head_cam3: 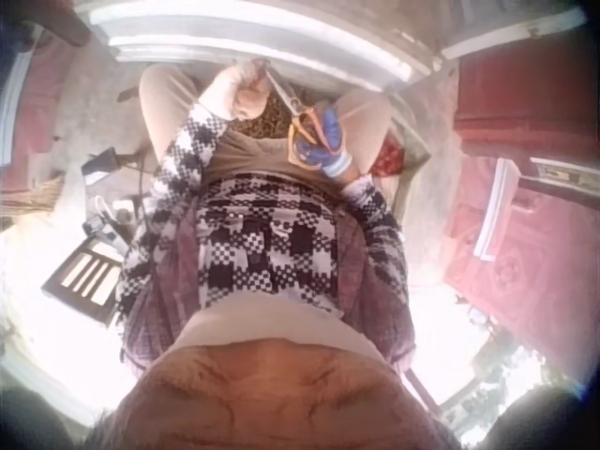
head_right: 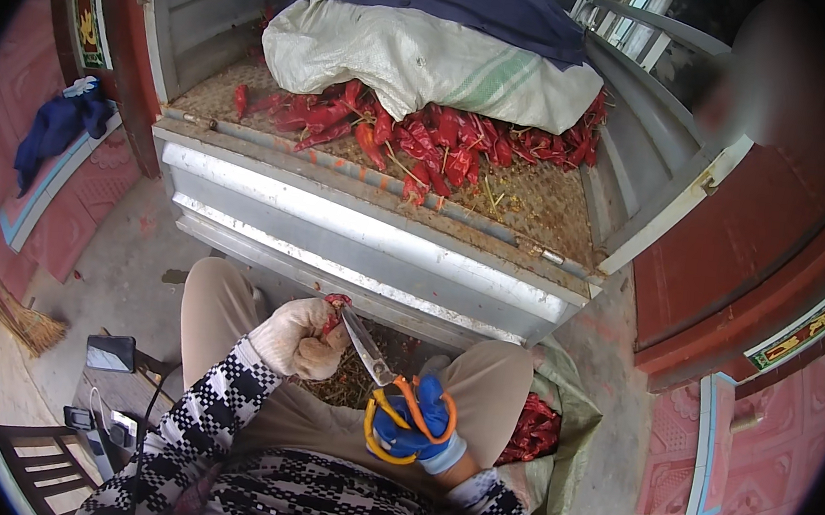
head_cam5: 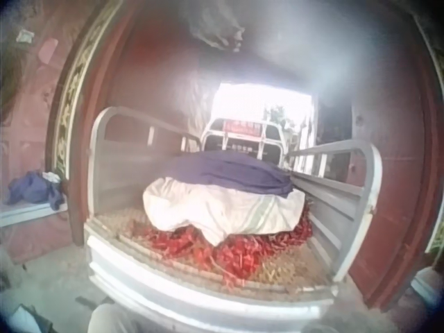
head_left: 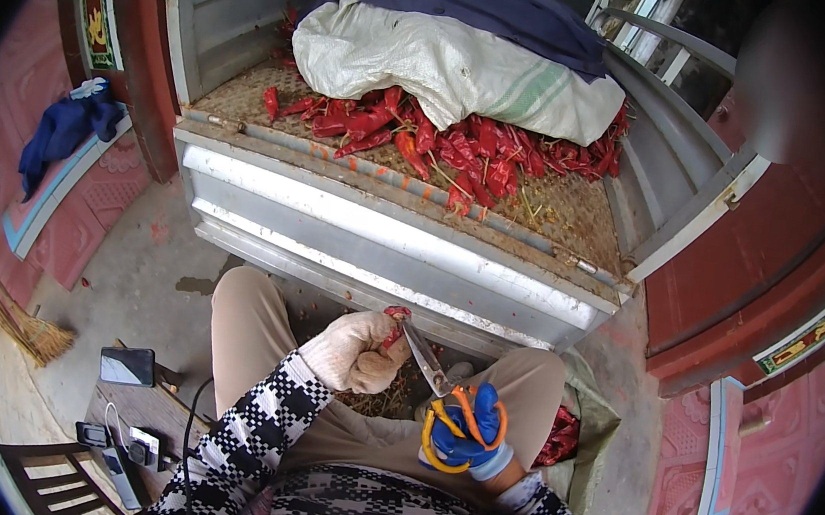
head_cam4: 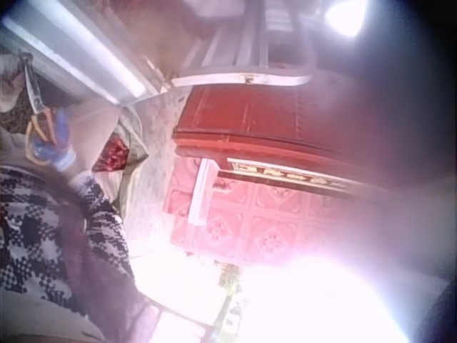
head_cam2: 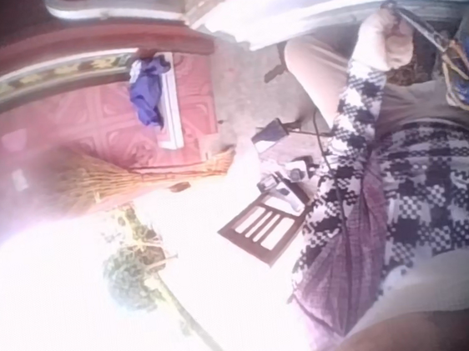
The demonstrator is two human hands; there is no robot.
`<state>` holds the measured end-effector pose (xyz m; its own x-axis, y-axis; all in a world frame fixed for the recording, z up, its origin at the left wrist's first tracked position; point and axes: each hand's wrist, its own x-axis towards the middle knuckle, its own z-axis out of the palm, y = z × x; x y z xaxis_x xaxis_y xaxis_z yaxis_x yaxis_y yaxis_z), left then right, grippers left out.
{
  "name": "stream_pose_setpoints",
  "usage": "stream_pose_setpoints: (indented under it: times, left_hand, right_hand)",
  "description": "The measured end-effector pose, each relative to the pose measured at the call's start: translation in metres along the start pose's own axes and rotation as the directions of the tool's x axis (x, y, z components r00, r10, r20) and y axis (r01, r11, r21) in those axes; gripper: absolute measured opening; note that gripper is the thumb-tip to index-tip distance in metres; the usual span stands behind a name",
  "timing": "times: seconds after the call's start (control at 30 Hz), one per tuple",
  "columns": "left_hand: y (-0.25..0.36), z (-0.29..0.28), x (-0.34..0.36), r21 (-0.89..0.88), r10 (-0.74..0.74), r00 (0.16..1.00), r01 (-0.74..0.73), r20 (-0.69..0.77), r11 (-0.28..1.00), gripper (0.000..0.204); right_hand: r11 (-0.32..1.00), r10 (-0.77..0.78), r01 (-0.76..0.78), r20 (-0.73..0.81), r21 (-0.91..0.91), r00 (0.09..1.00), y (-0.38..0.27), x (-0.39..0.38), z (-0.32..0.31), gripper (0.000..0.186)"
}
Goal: The person sits at the back of a small truck and uses scissors to trim the stems off red chili peppers. They handle the peppers one at a time, cutting the stems and placing the trimmed peppers into a sack on the ground.
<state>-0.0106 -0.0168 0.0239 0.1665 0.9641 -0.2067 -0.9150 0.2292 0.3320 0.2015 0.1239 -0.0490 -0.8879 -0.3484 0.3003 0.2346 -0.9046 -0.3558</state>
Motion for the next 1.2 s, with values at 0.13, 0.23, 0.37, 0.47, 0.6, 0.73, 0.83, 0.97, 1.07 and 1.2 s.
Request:
stream_pose_setpoints:
  times: [0.13,0.23,0.37,0.47,0.6,0.73,0.83,0.97,1.07,1.2]
  left_hand:
    - [-0.006,-0.001,0.004,0.034,0.111,0.99,-0.114,0.083,0.993,0.026]
    - [-0.006,-0.006,0.002,0.081,0.133,0.991,-0.135,0.031,0.988,0.027]
    - [-0.006,0.004,-0.007,0.171,0.245,0.96,-0.221,-0.137,0.96,0.028]
    - [-0.011,0.009,-0.003,0.288,0.515,0.854,-0.475,-0.078,0.832,0.042]
    - [-0.008,0.0,-0.002,0.369,0.495,0.865,-0.435,-0.081,0.821,0.043]
    - [-0.008,-0.002,-0.005,0.416,0.486,0.854,-0.379,-0.187,0.827,0.036]
    - [-0.012,0.001,-0.008,0.444,0.484,0.839,-0.345,-0.25,0.827,0.029]
    - [-0.009,0.004,-0.008,0.461,0.43,0.865,-0.281,-0.258,0.842,0.024]
    - [-0.006,0.01,-0.008,0.503,0.374,0.876,-0.186,-0.305,0.844,0.023]
    - [-0.007,0.017,-0.008,0.483,0.323,0.883,-0.131,-0.339,0.866,0.023]
  right_hand:
    - [0.987,-0.03,0.03,0.003,0.155,1.0,0.029,0.006,-0.005,0.072]
    - [0.977,0.0,-0.019,0.088,0.214,0.996,0.017,0.029,0.028,0.07]
    - [0.994,0.009,0.0,-0.079,0.107,0.997,-0.012,0.009,0.022,0.059]
    - [0.995,0.094,-0.095,-0.11,-0.005,0.989,-0.025,-0.007,0.012,0.062]
    - [0.98,0.107,-0.145,-0.254,-0.136,0.961,-0.028,-0.015,0.028,0.077]
    - [0.9,0.103,-0.261,-0.412,-0.349,0.905,-0.033,-0.01,0.056,0.078]
    - [0.798,0.075,-0.32,-0.443,-0.51,0.893,-0.036,-0.004,0.076,0.069]
    - [0.658,0.065,-0.404,-0.487,-0.636,0.871,-0.045,-0.001,0.093,0.065]
    - [0.586,0.101,-0.491,-0.542,-0.645,0.834,-0.057,0.001,0.101,0.064]
    - [0.505,0.139,-0.59,-0.615,-0.63,0.776,-0.065,-0.001,0.105,0.059]
